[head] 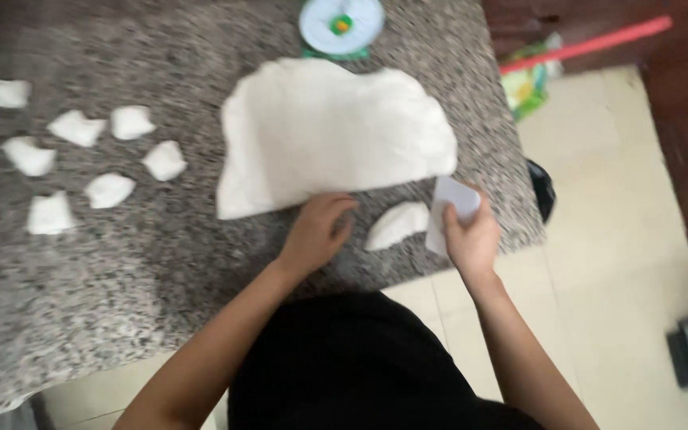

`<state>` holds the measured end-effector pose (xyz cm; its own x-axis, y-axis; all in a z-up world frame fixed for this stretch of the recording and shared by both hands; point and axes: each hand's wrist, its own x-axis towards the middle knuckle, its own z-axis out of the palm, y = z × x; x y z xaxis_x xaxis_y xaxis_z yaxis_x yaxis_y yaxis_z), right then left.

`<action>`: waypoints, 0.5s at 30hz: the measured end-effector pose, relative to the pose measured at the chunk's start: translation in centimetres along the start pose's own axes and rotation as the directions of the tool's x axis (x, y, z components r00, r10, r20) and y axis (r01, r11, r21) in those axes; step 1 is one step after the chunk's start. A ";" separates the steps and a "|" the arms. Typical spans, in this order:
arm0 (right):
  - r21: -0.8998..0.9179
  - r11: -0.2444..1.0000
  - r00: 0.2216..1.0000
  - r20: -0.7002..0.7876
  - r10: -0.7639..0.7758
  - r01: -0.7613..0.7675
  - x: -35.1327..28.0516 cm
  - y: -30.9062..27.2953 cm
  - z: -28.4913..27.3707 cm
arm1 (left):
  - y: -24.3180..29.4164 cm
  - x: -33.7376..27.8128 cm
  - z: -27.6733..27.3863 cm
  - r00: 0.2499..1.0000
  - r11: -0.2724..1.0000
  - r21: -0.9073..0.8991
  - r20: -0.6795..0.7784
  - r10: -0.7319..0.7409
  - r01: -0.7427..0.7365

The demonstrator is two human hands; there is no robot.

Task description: Cutting dough into smaller pieces using a scraper and weighing them on a scale.

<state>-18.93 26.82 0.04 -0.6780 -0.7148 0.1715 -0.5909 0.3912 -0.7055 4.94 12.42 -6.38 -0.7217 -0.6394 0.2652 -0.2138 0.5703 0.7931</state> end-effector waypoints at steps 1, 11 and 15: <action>-0.017 1.000 1.000 -0.009 0.021 -0.021 -0.3 0.4 0.0 | 0.4 0.5 2.0 1.000 1.000 -0.019 0.020 0.005 -0.005; -0.162 0.981 0.962 0.232 0.141 -0.105 -1.2 -1.0 0.8 | 2.8 4.3 11.4 0.933 0.971 0.182 0.293 -0.207 0.158; -0.167 0.985 0.963 0.256 0.086 -0.044 -0.7 -0.1 2.0 | 2.7 4.6 12.3 0.920 0.948 0.262 0.293 -0.259 0.183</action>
<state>-17.48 26.14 -1.40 -0.5920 -0.8028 -0.0716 -0.6253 0.5135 -0.5876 -7.10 17.37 -9.76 -0.8016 -0.5853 -0.1218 -0.5072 0.5580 0.6568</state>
